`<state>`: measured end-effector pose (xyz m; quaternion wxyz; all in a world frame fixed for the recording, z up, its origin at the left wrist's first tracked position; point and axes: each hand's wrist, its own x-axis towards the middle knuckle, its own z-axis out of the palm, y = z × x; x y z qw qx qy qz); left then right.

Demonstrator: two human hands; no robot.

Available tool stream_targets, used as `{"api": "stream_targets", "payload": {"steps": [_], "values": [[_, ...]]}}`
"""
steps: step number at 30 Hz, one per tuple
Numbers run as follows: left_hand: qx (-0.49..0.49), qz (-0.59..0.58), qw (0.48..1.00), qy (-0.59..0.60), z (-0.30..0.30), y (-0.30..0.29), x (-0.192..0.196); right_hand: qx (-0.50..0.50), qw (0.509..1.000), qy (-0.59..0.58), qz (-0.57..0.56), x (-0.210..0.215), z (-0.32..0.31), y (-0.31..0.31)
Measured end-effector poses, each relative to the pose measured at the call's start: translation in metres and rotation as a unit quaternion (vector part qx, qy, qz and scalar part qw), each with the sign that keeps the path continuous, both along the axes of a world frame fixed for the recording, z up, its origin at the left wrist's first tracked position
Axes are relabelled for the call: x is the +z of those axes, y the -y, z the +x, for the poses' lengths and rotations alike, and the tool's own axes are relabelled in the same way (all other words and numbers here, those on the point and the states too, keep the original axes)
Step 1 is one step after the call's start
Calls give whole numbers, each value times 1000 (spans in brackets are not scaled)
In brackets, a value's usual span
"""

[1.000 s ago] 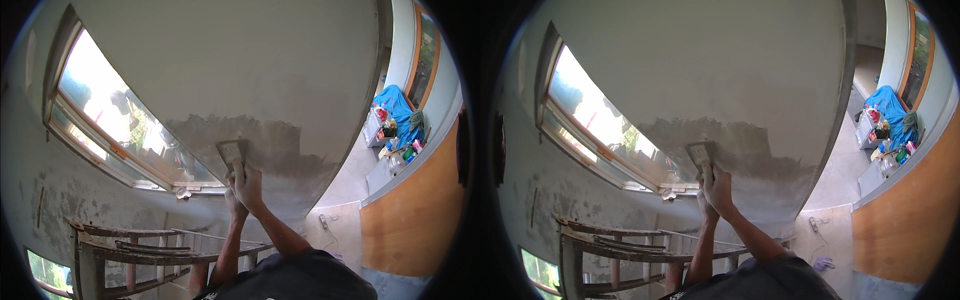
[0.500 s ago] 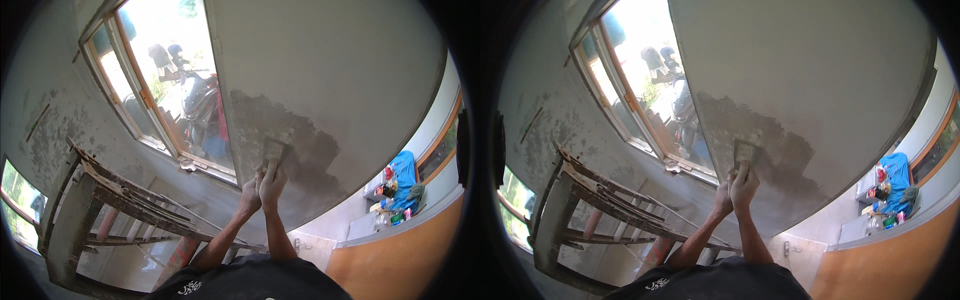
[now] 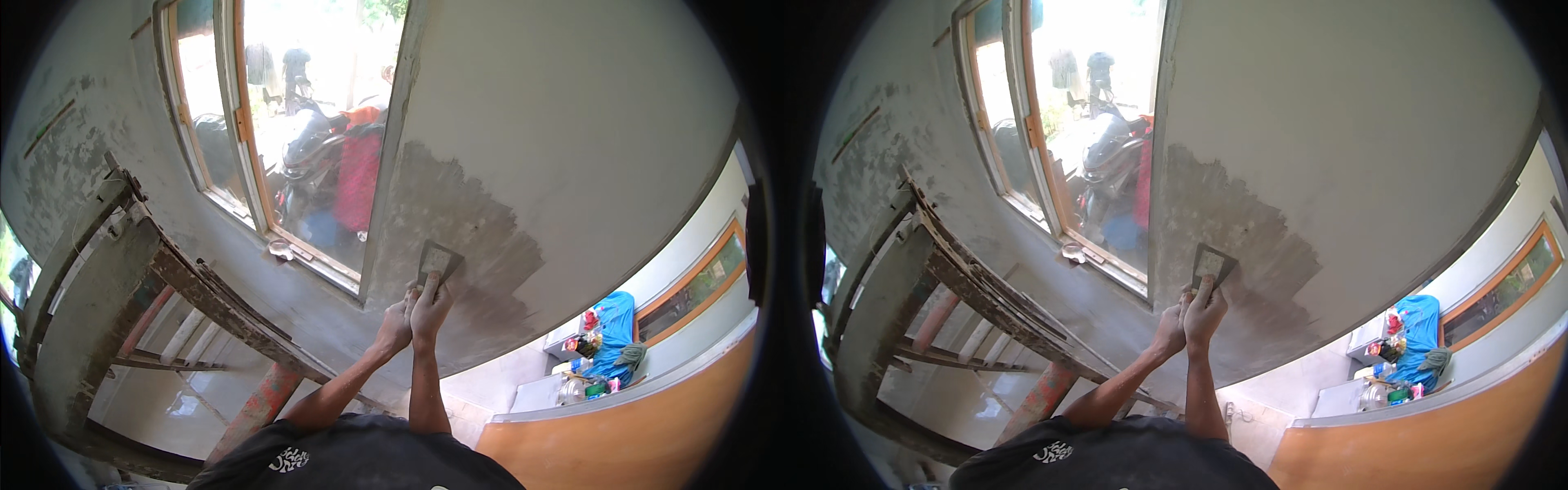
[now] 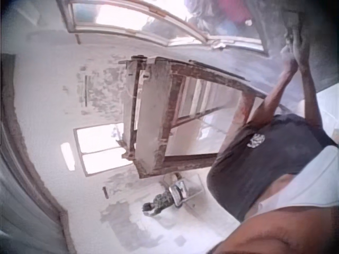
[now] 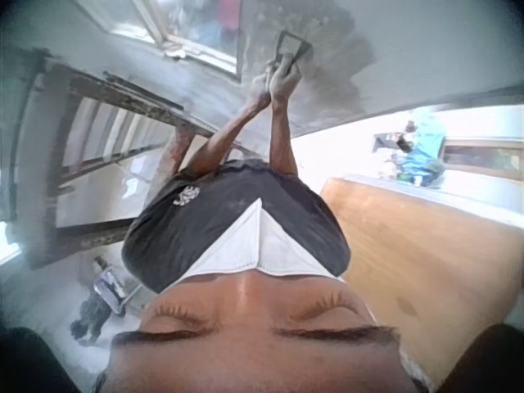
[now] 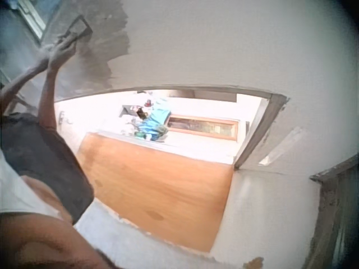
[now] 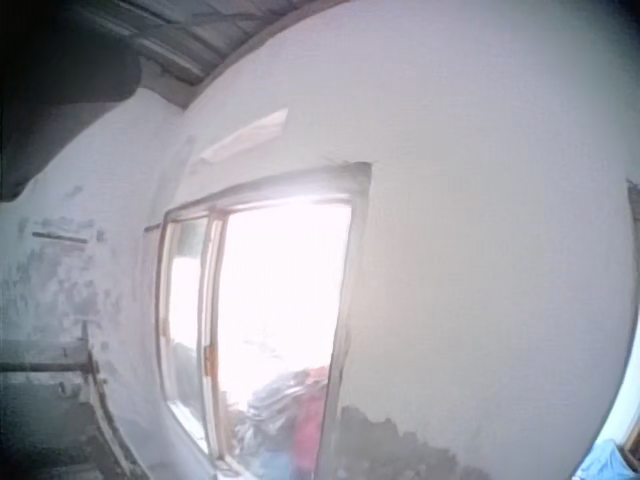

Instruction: The person applies plaster to a wall using a putty knife and smooths it over the surface.

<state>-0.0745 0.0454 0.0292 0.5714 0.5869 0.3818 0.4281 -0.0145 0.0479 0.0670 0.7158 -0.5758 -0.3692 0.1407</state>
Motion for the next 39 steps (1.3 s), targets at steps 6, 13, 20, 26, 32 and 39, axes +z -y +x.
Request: {"api": "stream_targets", "payload": {"steps": [6, 13, 20, 26, 32, 39], "values": [[-4, -5, 1000, -7, -5, 0, 25, 33, 997, -62, -8, 25, -4, 4], [-19, 4, 999, -35, 6, 11, -19, 24, 995, -67, -74, -23, 10, 17], [9, 16, 1000, -7, 15, 11, -36, 0, 997, -76, -24, -28, 10, 15], [7, 9, 998, 61, 26, 8, -52, -7, 998, -53, -41, -51, 20, 12], [-29, 6, 999, 31, 20, -15, -19, -38, 999, 27, -1, 0, 14, -3], [14, -15, 999, 42, 12, 3, -27, 1, 994, -65, -87, -22, 3, 8]]}}
